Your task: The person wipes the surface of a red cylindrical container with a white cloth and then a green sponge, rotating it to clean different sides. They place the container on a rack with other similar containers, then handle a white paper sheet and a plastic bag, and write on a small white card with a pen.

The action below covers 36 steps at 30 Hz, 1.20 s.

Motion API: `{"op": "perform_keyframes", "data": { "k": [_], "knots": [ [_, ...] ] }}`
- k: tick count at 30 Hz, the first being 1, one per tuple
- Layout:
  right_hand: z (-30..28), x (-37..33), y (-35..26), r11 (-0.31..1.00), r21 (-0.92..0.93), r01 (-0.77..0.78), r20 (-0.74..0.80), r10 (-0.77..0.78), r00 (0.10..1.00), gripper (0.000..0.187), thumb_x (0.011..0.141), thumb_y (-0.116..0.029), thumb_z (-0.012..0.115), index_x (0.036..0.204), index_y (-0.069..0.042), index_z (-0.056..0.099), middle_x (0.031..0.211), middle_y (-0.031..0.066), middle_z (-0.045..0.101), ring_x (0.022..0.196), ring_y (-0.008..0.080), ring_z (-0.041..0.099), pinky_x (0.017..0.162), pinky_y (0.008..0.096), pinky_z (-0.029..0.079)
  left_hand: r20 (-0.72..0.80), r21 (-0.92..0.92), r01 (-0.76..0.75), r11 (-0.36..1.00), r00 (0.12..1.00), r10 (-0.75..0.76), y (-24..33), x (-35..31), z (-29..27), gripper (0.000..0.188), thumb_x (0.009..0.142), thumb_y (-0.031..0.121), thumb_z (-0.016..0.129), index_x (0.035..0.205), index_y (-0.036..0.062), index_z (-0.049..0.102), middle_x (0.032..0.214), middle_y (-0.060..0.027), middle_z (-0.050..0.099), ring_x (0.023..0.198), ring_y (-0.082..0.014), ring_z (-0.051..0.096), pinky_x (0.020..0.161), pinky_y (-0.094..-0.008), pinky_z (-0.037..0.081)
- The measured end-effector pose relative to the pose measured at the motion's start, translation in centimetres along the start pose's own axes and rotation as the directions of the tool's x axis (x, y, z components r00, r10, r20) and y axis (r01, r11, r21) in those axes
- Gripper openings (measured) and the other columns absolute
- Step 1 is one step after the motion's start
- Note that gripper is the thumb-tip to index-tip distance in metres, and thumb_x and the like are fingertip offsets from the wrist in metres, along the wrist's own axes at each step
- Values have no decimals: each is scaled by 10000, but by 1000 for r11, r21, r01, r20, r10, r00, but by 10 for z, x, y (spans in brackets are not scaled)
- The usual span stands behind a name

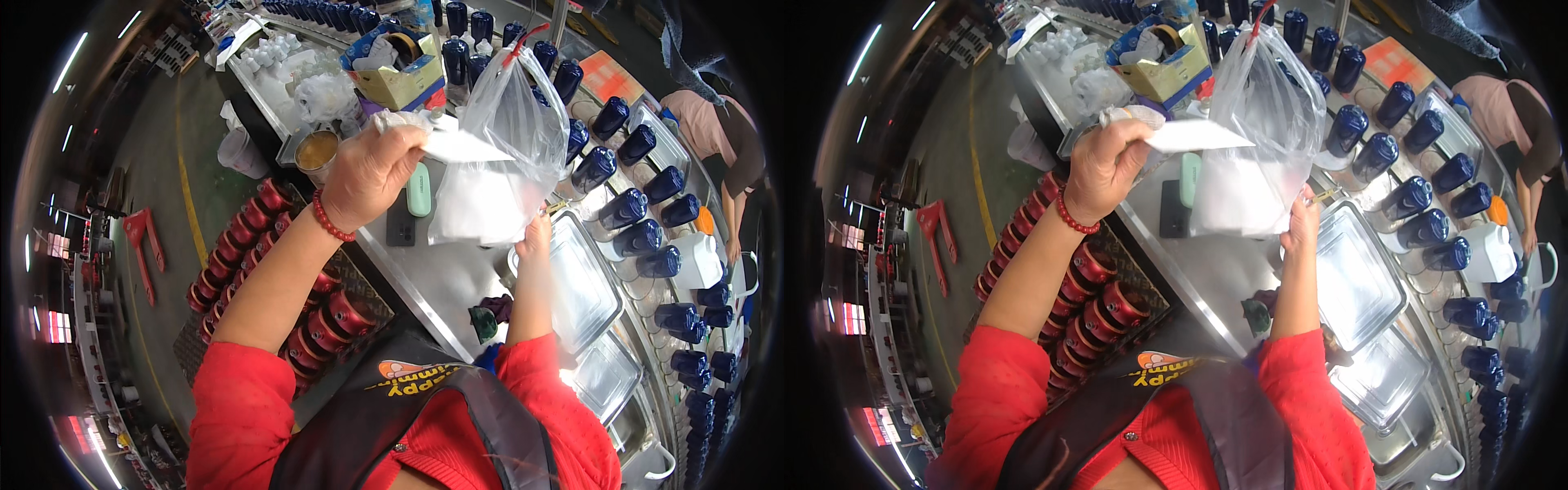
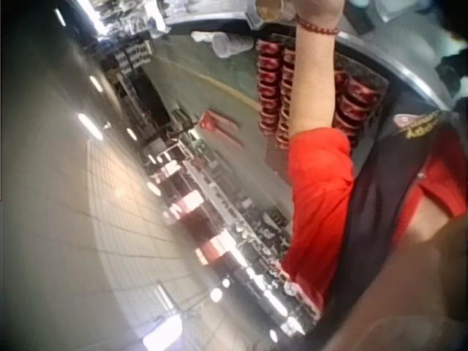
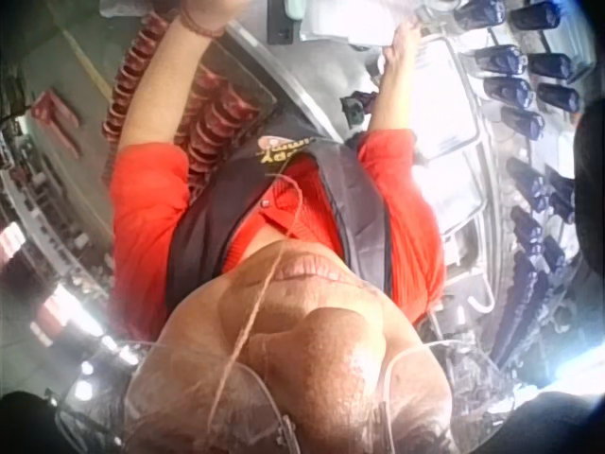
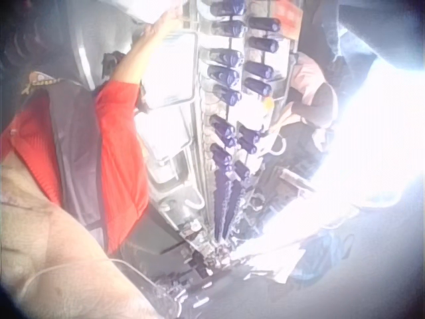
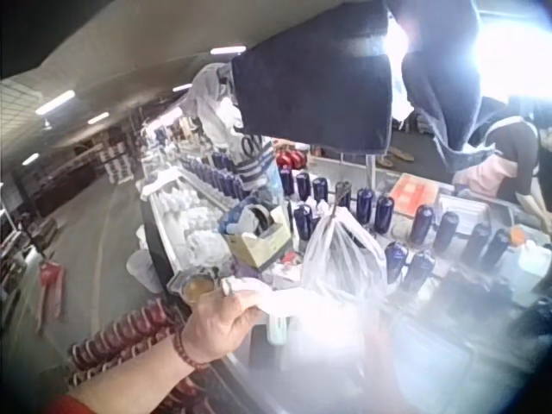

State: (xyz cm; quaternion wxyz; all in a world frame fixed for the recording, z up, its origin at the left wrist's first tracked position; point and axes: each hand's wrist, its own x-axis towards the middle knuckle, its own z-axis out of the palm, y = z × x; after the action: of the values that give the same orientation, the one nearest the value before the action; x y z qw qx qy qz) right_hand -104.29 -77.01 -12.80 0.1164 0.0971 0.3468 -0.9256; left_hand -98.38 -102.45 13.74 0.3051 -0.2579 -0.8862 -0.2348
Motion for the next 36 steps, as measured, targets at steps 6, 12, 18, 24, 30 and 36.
{"op": "perform_keyframes", "data": {
  "k": [6, 12, 18, 24, 30, 36],
  "knots": [
    [25, 4, 17, 990, -58, -125, -78, 120, 990, 300, 938, -76, 683, 1223, -5, 628, 1105, 111, 707, 960, 217, 714, 826, 352, 604, -23, -44, -33, 999, 999, 32, -26, 63, -3, 150, 986, 110, 656, 1112, 29, 639, 819, -48, 688, 728, -146, 715, 645, -261, 544],
    [49, 13, 34, 999, -17, -41, 50, 41, 998, 269, 936, -42, 676, 1196, 9, 631, 1069, 115, 706, 915, 210, 718, 792, 335, 612, 251, 34, -424, 905, 880, 403, -55, 109, 26, 136, 893, 119, 622, 1007, 60, 668, 857, -191, 681, 849, -369, 680, 760, -421, 559],
    [80, 26, 45, 1000, -23, -20, 106, 22, 994, 242, 920, -12, 679, 1160, -6, 647, 1052, 106, 711, 899, 190, 714, 794, 324, 610, 450, -193, -394, 898, 778, 438, -111, 126, 73, 117, 883, 123, 610, 944, 37, 662, 899, -196, 665, 898, -374, 661, 787, -450, 529],
    [95, 41, 56, 997, -68, -29, 86, 35, 996, 204, 920, -6, 674, 1123, -23, 659, 1050, 95, 713, 906, 184, 715, 791, 315, 602, 362, -129, -229, 965, 895, 261, -163, 132, 89, 138, 945, 129, 556, 968, 10, 623, 924, -253, 667, 924, -414, 660, 814, -465, 517],
    [114, 65, 69, 997, -79, 25, 70, -20, 997, 227, 925, -25, 682, 1149, -25, 647, 1051, 91, 714, 893, 170, 703, 783, 292, 582, 752, 76, 148, 986, 641, -155, -183, 136, 49, 164, 973, 153, 533, 1015, 41, 645, 864, -205, 695, 814, -346, 695, 748, -455, 549],
    [145, 89, 71, 979, -159, 130, 52, -123, 991, 230, 909, -12, 691, 1136, -17, 655, 1020, 73, 709, 933, 150, 684, 829, 272, 550, 985, 55, -892, 449, -26, -171, -245, 140, 69, 236, 837, 68, 607, 1041, 62, 726, 891, -188, 725, 782, -312, 711, 724, -419, 563]
  ]
}}
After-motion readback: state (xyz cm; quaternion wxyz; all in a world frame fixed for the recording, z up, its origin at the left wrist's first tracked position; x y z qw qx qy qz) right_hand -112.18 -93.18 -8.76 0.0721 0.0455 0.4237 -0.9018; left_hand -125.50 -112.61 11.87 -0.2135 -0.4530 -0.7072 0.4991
